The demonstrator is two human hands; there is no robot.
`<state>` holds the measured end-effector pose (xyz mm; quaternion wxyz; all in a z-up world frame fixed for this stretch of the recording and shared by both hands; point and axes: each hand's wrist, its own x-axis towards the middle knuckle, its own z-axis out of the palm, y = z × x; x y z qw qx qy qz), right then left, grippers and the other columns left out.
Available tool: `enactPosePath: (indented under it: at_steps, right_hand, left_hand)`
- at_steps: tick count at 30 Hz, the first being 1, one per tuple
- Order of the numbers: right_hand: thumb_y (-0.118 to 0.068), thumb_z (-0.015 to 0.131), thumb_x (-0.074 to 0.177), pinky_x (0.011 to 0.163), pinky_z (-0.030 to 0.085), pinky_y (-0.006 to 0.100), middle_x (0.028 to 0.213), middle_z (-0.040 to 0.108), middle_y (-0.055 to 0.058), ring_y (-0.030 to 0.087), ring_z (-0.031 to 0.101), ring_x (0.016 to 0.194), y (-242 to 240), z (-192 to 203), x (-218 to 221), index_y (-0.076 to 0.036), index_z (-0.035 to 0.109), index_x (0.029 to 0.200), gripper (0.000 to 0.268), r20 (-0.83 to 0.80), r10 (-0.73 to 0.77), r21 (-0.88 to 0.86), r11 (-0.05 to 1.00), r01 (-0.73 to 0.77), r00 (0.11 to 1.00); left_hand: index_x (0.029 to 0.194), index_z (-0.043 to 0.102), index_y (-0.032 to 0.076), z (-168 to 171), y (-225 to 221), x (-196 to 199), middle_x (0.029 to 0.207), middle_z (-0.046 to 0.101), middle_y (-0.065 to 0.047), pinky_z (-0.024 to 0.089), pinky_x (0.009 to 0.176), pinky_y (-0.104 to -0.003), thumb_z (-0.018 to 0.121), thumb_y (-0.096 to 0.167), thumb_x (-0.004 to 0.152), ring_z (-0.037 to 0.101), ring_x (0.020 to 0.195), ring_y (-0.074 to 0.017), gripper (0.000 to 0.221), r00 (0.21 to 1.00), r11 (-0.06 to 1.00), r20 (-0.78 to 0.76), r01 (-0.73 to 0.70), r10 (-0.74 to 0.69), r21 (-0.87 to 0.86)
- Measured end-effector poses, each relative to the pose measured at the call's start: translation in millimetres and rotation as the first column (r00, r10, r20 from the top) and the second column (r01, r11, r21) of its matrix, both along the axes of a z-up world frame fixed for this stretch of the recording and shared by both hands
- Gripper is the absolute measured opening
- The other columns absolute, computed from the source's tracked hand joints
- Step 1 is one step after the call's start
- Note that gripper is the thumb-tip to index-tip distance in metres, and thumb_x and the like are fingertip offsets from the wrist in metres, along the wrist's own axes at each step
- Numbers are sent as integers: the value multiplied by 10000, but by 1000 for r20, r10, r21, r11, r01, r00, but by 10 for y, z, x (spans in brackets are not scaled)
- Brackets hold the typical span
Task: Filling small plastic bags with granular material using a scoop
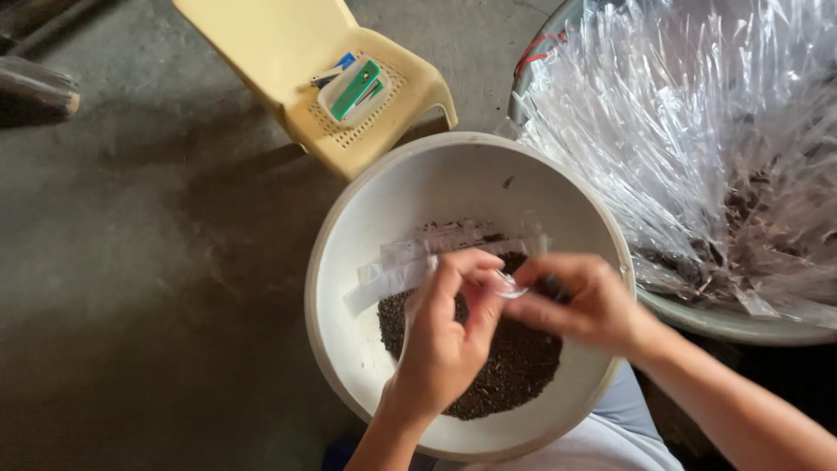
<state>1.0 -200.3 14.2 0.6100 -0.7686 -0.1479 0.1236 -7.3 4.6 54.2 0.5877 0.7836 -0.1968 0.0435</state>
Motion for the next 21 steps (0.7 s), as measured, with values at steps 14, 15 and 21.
enactPosePath:
  at_steps: [14, 15, 21]
  right_hand:
    - [-201, 546, 1017, 504, 447, 204, 848, 643, -10, 61, 538, 563, -64, 31, -75, -94, 565, 1104, 140, 148, -55, -81, 994, 68, 987]
    - [-279, 515, 1032, 417, 363, 231, 638, 567, -47, 58, 448, 465, -46, -6, -106, -121, 585, 904, 215, 200, -9, -156, 987, 41, 980]
    - [-56, 619, 925, 673, 595, 240, 936, 718, 83, 167, 716, 785, -645, 108, -84, -6, 668, 905, 73, 449, 16, -301, 944, 134, 894]
  left_hand:
    - [1070, 625, 88, 102, 9, 267, 976, 717, -58, 570, 708, -253, 581, 221, 1032, 676, 798, -132, 144, 962, 968, -266, -11, -58, -250]
    - [1040, 631, 133, 155, 74, 350, 972, 691, -10, 561, 706, -231, 565, 196, 1040, 647, 768, -97, 90, 952, 938, -284, -198, 114, -285]
    - [993, 646, 89, 61, -79, 619, 819, 672, -24, 533, 636, -224, 662, 198, 995, 653, 732, -90, 110, 962, 875, -201, -253, 183, -414]
